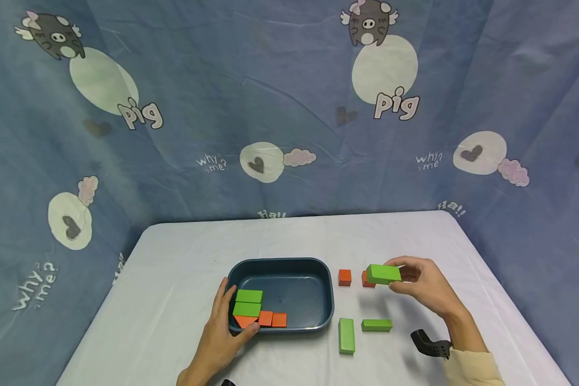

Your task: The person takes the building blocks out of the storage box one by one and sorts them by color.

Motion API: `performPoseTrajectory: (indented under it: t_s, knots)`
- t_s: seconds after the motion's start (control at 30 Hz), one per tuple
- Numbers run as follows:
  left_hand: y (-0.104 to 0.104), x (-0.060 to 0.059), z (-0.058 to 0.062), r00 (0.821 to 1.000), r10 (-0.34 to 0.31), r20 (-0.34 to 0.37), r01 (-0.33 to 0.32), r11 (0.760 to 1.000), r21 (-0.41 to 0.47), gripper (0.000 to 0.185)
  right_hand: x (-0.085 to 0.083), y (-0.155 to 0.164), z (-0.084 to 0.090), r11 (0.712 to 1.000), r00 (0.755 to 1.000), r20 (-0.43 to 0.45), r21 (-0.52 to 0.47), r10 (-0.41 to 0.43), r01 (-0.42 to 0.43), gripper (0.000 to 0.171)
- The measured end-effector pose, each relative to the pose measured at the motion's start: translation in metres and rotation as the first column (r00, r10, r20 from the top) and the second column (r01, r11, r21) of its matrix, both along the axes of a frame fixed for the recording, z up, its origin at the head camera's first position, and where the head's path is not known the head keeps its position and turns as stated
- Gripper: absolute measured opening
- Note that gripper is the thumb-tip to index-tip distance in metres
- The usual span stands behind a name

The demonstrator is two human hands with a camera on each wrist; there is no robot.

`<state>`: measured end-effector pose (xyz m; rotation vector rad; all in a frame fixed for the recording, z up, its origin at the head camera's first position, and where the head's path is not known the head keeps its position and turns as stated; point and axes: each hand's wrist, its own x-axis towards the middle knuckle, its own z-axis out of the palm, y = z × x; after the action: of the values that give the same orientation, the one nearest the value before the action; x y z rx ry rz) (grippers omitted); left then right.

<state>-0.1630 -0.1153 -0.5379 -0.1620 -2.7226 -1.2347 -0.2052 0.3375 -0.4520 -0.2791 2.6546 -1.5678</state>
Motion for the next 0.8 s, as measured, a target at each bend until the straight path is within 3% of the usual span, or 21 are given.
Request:
performPoseTrajectory:
  t_s: [0.2, 0.8]
  knots:
    - [-0.001, 0.0, 0.002, 1.0, -0.005, -0.006, 0.005, 1.0, -0.006, 0.103, 0.012, 0.017, -0.004, 0.999, 0.998, 0.042, 0.025, -0.036, 0.035, 0.041]
    - [0.001, -0.001, -0.001, 1.0, -0.009, -0.014, 0.009, 1.0, -0.014, 0.101, 0.04, 0.05, -0.027, 1.0, 0.989, 0.15, 0.023, -0.019, 0.015, 0.041]
